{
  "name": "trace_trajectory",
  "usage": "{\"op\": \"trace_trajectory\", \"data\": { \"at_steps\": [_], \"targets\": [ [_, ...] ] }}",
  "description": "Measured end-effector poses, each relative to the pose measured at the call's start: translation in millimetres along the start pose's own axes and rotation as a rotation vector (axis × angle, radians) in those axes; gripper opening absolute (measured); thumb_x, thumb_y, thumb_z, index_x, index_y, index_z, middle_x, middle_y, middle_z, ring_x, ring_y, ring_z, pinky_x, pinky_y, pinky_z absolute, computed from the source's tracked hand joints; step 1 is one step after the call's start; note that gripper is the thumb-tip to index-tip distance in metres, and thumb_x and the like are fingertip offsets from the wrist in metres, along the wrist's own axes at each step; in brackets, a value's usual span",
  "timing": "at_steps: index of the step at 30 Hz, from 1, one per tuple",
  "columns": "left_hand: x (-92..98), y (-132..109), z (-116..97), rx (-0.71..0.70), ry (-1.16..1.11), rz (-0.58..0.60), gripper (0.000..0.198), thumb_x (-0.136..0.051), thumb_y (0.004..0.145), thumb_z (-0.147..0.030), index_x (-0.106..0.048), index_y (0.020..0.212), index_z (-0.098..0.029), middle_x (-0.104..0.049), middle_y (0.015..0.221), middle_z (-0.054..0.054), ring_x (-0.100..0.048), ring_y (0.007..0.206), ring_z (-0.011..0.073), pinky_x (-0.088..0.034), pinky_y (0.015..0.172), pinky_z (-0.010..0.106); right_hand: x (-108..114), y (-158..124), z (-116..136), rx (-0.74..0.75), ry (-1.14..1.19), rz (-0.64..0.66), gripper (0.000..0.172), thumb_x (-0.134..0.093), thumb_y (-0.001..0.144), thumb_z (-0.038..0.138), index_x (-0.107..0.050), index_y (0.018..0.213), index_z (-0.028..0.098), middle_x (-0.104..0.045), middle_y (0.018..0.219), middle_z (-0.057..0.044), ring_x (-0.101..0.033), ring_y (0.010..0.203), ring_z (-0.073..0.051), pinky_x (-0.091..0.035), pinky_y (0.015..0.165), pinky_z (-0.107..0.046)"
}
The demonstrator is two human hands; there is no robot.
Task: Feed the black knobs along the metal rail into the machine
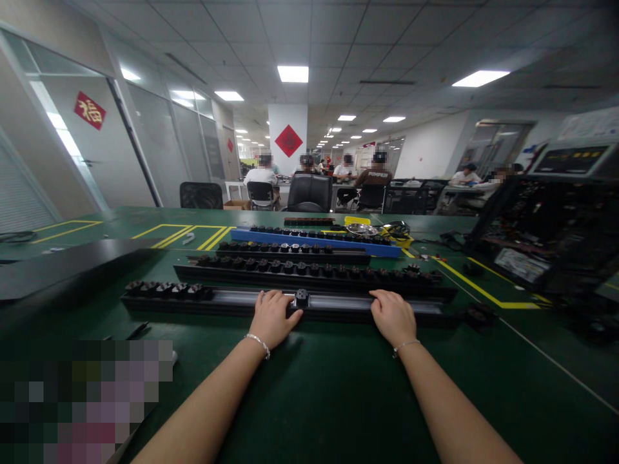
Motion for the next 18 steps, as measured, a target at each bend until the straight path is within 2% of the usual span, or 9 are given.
{"op": "trace_trajectory", "data": {
  "at_steps": [18],
  "targets": [
    [2.9, -0.7, -4.6, -0.096, -0.024, 0.040, 0.036, -0.050, 0.081, -0.044, -0.062, 0.107, -0.022, -0.063, 0.107, 0.005, -0.047, 0.110, 0.0240, -0.026, 0.104, 0.044, 4.6, -0.4, 3.8, -0.004, -0.007, 0.008, 0.036, -0.037, 0.080, 0.018, -0.066, 0.102, 0.020, -0.065, 0.109, -0.005, -0.053, 0.103, -0.020, -0.039, 0.086, -0.035]
  ]
}}
Point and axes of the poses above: each hand's wrist, its own y-axis towards the middle knuckle, its own x-axis out of the back of the hand, z = x × y, the point moved 1 cm from there along y, towards the middle knuckle
